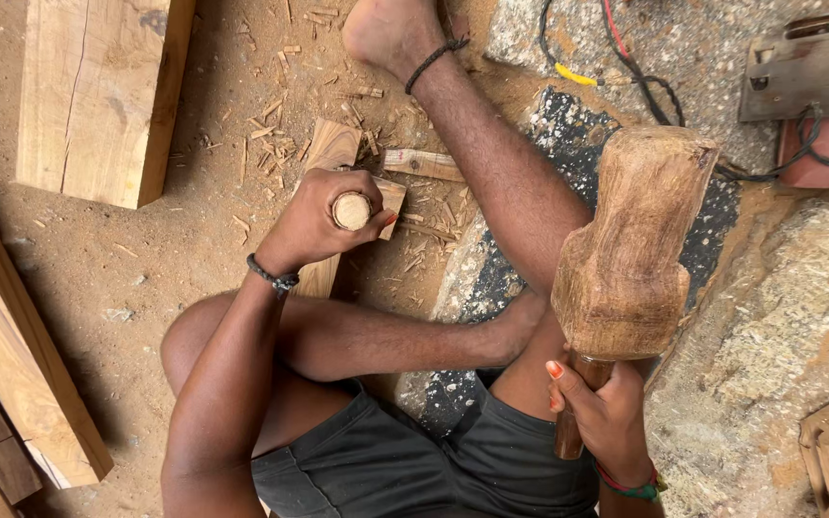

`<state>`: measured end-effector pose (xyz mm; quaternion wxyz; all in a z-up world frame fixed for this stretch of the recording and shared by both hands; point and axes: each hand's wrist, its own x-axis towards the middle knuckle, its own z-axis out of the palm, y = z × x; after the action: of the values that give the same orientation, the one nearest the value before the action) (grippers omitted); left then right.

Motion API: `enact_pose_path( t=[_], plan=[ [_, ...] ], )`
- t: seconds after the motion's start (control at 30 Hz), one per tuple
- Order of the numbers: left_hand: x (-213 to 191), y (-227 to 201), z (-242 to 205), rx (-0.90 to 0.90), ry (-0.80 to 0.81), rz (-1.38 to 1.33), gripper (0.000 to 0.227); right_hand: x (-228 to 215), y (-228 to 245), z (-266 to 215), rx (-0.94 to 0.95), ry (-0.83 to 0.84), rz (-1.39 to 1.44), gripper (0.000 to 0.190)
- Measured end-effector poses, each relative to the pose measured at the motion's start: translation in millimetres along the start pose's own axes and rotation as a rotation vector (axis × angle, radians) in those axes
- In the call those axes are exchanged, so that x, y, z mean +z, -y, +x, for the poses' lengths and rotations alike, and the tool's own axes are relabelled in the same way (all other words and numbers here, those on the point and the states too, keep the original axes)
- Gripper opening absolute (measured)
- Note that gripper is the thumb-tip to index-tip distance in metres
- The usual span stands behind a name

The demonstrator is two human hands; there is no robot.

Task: The person sits on the ground and uses a wooden mallet and a chisel to carve a small cylindrical piece of wood. They repeatedly strike the chisel to shape the wood, occasionally adjusting the piece and clearing away wood shavings.

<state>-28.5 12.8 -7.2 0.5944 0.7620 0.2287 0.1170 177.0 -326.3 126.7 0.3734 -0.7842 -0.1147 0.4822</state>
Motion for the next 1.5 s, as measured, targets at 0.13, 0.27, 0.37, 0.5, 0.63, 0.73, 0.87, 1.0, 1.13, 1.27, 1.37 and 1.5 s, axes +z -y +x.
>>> enact_pose_path(
  t=[0.13, 0.27, 0.37, 0.5, 0.63, 0.73, 0.87, 1.0, 1.13, 1.27, 1.37, 1.5],
  plan=[
    [0, -1, 0, 0.038, -0.025, 0.004, 0.024, 2, 2, -3, -0.010, -0.071, 0.051, 0.026],
    [1, -11, 2, 0.017, 0.035, 0.015, 0.027, 4, 1, -4, -0.076, -0.147, 0.052, 0.026],
    [0, -19, 2, 0.084, 0.027, 0.029, 0.025, 4, 10, -7, -0.114, -0.171, 0.009, 0.024],
    [2, -23, 5, 0.121, 0.033, 0.037, 0.025, 12, 29, -11, -0.206, -0.169, -0.070, 0.019],
    [7, -20, 5, 0.169, 0.045, 0.043, 0.023, 20, 52, -17, -0.368, -0.220, -0.390, 0.016],
    [14, -11, 1, 0.182, 0.043, 0.078, 0.028, 37, 58, -9, -0.647, -0.275, -0.531, 0.028],
    [20, 3, -5, 0.214, -0.065, 0.036, 0.058, 60, 56, 27, -0.620, -0.168, -1.037, 0.040],
    [24, 16, -8, 0.131, -0.025, 0.072, 0.077, 54, 54, 29, -0.666, -0.144, -1.070, 0.054],
    [18, 19, 4, -0.074, 0.170, 0.096, 0.063, 78, 33, 31, -0.730, -0.223, -0.773, 0.040],
    [14, 16, 0, 0.029, 0.035, 0.010, 0.063, 82, 43, 46, -0.618, -0.157, -1.003, 0.042],
    [29, 22, 1, 0.055, -0.049, -0.029, 0.067, 66, 53, 39, -0.519, -0.126, -1.025, 0.043],
    [53, 39, -6, 0.151, -0.101, -0.079, 0.030, 54, 50, 25, -0.574, -0.102, -0.848, 0.042]
  ],
)
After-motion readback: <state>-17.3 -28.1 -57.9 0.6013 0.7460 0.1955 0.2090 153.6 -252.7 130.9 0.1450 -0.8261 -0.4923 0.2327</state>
